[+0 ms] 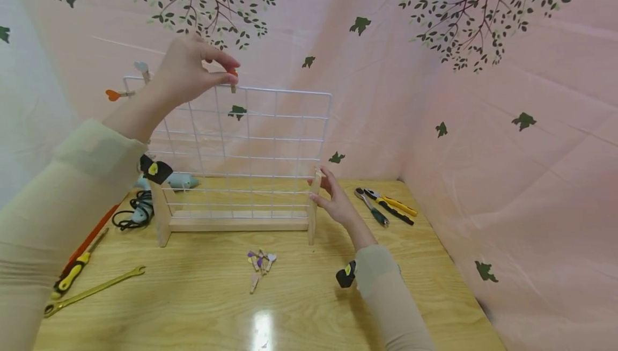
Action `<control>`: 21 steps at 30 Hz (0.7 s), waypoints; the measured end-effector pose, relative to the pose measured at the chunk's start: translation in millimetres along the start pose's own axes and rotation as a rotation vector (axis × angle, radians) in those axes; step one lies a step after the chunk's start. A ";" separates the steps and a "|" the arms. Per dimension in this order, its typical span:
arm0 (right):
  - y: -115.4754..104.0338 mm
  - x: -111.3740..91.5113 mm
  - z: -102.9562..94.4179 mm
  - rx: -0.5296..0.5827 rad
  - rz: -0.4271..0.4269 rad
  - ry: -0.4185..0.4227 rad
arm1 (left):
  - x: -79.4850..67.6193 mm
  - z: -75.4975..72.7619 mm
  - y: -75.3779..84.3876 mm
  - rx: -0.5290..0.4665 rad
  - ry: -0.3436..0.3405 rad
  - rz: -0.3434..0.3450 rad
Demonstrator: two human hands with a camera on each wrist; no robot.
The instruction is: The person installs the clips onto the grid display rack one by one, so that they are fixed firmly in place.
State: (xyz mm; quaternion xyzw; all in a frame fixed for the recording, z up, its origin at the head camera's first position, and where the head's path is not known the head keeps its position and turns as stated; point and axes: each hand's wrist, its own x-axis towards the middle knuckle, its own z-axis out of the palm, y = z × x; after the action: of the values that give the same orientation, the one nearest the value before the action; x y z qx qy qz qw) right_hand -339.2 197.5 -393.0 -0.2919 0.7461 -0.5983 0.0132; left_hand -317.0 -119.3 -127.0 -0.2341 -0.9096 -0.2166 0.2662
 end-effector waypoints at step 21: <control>-8.8 -2.6 3.2 -0.025 0.020 0.017 | -145.3 119.4 -9.7 -0.248 -0.136 0.229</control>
State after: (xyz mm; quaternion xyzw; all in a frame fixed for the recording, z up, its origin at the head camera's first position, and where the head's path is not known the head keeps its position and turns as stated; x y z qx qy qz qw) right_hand -332.2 194.8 -386.8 -0.2794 0.7564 -0.5913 0.0091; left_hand -259.2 -110.2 -306.1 -0.3814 -0.8592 -0.2791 0.1961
